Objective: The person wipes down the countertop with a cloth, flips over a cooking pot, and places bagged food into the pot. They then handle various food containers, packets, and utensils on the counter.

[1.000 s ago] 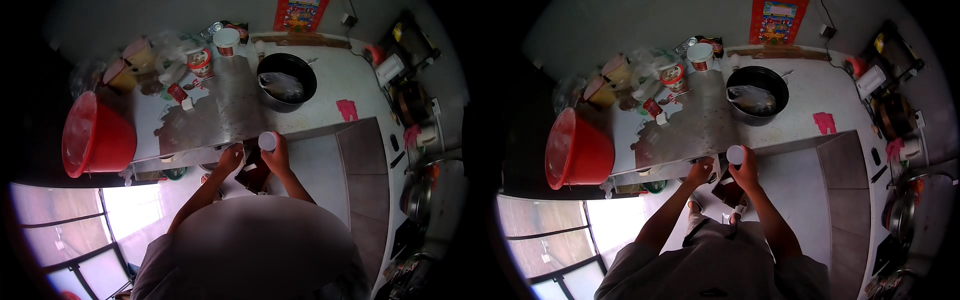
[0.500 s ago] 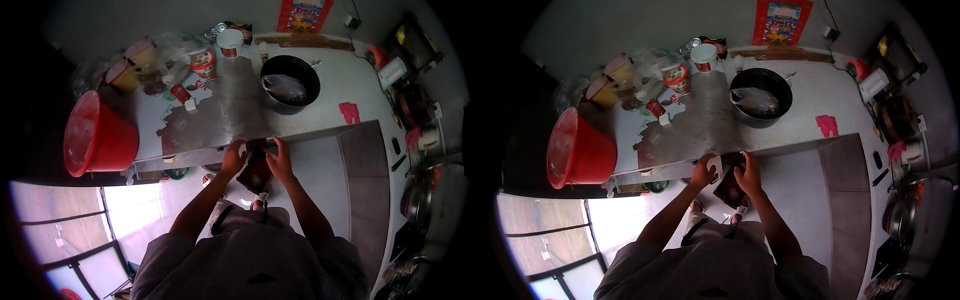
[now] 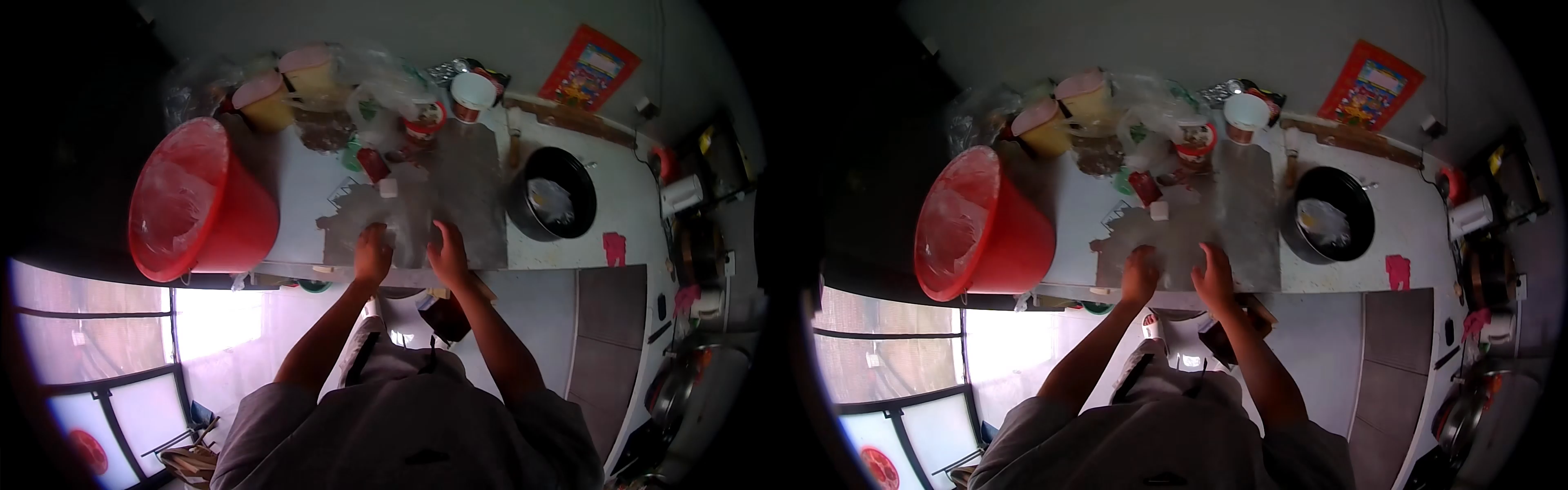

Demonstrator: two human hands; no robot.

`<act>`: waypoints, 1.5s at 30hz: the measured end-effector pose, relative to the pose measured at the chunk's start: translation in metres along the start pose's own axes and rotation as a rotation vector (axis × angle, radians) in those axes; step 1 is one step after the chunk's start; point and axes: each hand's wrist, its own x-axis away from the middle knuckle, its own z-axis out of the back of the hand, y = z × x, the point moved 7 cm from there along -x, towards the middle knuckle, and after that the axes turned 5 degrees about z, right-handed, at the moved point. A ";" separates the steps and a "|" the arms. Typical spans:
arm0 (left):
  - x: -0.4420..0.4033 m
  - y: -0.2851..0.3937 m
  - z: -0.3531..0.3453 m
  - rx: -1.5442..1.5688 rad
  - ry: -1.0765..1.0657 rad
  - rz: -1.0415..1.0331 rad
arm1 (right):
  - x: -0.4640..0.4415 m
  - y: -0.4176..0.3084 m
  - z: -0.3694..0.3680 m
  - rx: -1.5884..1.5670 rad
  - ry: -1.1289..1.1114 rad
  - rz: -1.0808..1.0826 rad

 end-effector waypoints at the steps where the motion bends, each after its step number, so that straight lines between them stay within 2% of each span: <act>1: -0.008 -0.010 0.008 -0.026 0.037 -0.048 | -0.014 0.000 -0.015 0.035 -0.012 0.031; 3: -0.023 -0.030 0.020 -0.080 0.109 -0.146 | -0.044 -0.001 -0.044 0.086 -0.032 0.100; 6: -0.045 -0.052 0.025 -0.155 0.063 -0.162 | -0.086 -0.002 -0.081 0.162 -0.073 0.187; 11: -0.067 -0.062 0.029 -0.178 -0.070 -0.029 | -0.118 0.005 -0.122 0.395 -0.135 0.229; 14: -0.070 -0.058 0.020 -0.297 -0.144 -0.069 | -0.119 0.018 -0.132 0.365 -0.355 0.058; 15: -0.069 -0.058 0.015 -0.347 -0.163 -0.097 | -0.117 0.016 -0.128 0.369 -0.332 0.062; 18: -0.059 -0.055 0.005 -0.433 0.013 -0.256 | -0.103 0.012 -0.118 0.386 -0.302 0.038; 21: -0.057 -0.068 -0.016 -0.568 -0.070 -0.231 | -0.083 0.014 -0.108 0.383 -0.330 -0.040; 27: -0.041 -0.057 -0.016 -0.530 -0.158 -0.204 | -0.040 0.018 -0.080 0.276 -0.238 -0.090; 30: -0.029 -0.046 -0.009 -0.458 -0.116 -0.189 | -0.022 0.019 -0.065 0.209 -0.181 -0.100; 33: -0.017 -0.053 -0.014 -0.416 -0.157 -0.111 | -0.004 0.015 -0.052 0.157 -0.154 -0.150; 39: 0.014 -0.018 -0.002 -0.366 -0.182 -0.129 | 0.023 0.012 -0.036 0.135 -0.091 -0.160; 45: 0.045 -0.014 -0.015 -0.550 -0.175 -0.239 | 0.032 0.010 -0.033 0.103 -0.112 -0.131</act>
